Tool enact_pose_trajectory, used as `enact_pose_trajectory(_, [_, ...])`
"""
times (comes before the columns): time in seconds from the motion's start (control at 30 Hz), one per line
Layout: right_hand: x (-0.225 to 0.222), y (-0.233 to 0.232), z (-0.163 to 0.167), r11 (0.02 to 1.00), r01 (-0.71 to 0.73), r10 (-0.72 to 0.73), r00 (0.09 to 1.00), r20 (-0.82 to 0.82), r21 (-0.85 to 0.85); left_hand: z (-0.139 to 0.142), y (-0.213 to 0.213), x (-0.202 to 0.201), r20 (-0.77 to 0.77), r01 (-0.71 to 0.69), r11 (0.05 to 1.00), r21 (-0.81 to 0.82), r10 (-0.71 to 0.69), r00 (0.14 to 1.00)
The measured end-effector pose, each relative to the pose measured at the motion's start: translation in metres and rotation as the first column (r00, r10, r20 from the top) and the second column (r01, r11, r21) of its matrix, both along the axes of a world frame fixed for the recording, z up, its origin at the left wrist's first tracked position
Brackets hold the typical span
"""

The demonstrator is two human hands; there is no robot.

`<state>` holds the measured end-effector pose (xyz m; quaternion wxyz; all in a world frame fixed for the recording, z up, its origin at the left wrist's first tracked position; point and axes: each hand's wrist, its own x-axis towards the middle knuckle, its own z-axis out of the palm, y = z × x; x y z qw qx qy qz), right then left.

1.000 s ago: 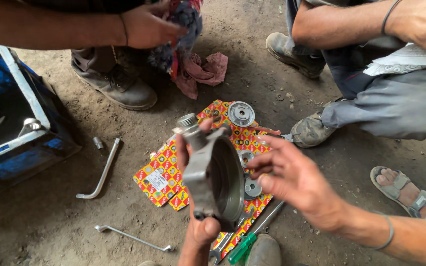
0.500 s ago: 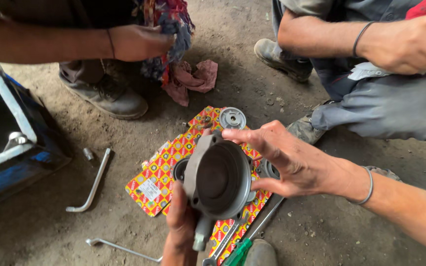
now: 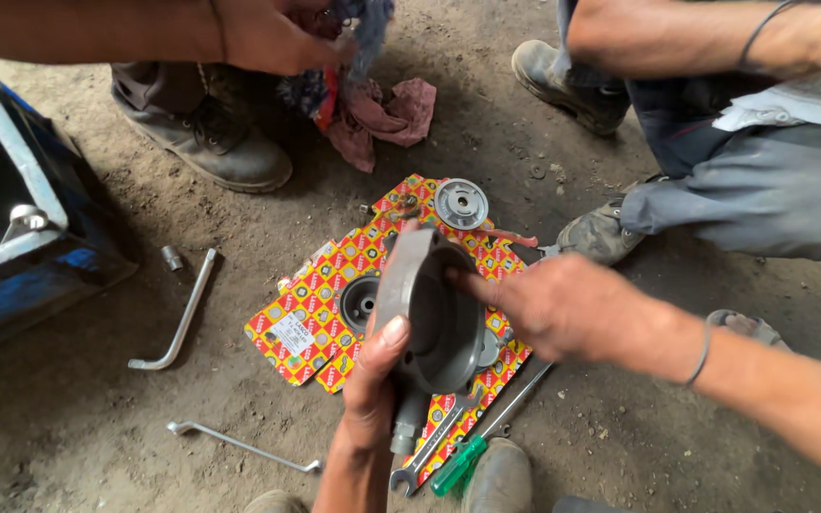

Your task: The person assembles mechanical parts on the ground, using a screwdriver and pliers to fit components together. They handle cylindrical housings, seals, and small metal pieces, occasionally wiping parts with a cloth.

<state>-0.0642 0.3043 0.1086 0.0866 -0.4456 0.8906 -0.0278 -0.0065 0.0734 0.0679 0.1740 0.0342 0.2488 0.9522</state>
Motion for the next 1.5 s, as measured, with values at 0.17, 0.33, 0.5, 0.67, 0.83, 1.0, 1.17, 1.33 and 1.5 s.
enact_pose_trajectory(0.17, [0.065, -0.037, 0.015, 0.964, 0.254, -0.111, 0.657, 0.745, -0.081, 0.007, -0.004, -0.007, -0.172, -0.148, 0.955, -0.259, 0.105, 0.979])
enact_pose_trajectory(0.33, [0.080, 0.001, 0.061, 0.673, 0.694, 0.333, 0.024, 0.943, -0.255, 0.020, 0.006, -0.005, -0.278, -0.153, 0.948, -0.279, 0.073, 0.958])
enact_pose_trajectory(0.5, [0.049, 0.016, 0.051, 0.665, 0.710, -0.041, 0.347, 0.937, -0.234, 0.026, 0.002, 0.003, -0.301, -0.161, 0.952, -0.261, 0.078, 0.950])
enact_pose_trajectory(0.67, [0.030, -0.008, 0.032, 1.000, -0.011, 0.011, 1.000, -0.005, -0.005, -0.019, 0.000, 0.015, -0.254, -0.082, 0.972, -0.221, 0.024, 0.967])
enact_pose_trajectory(0.83, [0.055, -0.044, 0.042, 0.972, 0.153, -0.190, 0.959, 0.210, 0.178, -0.100, 0.001, 0.029, 0.069, -0.199, 0.980, -0.010, 0.200, 0.977])
enact_pose_trajectory(1.0, [0.071, -0.024, 0.047, 0.637, 0.754, 0.415, -0.160, 0.896, -0.160, -0.147, 0.025, 0.038, 0.173, -0.308, 0.936, 0.172, 0.279, 0.945])
enact_pose_trajectory(1.17, [0.066, -0.016, 0.025, 0.319, 0.940, 0.697, -0.144, 0.703, -0.123, -0.154, 0.042, 0.048, 0.137, -0.309, 0.936, 0.167, 0.289, 0.948])
enact_pose_trajectory(1.33, [0.073, -0.020, 0.034, 0.813, 0.465, 0.198, 0.345, 0.917, -0.351, -0.146, 0.032, 0.030, 0.064, -0.276, 0.957, 0.089, 0.271, 0.960])
enact_pose_trajectory(1.5, [0.010, 0.019, 0.021, 0.947, -0.066, 0.033, 0.994, 0.107, 0.315, -0.120, 0.017, 0.016, 0.028, -0.155, 0.988, 0.018, 0.154, 0.988])
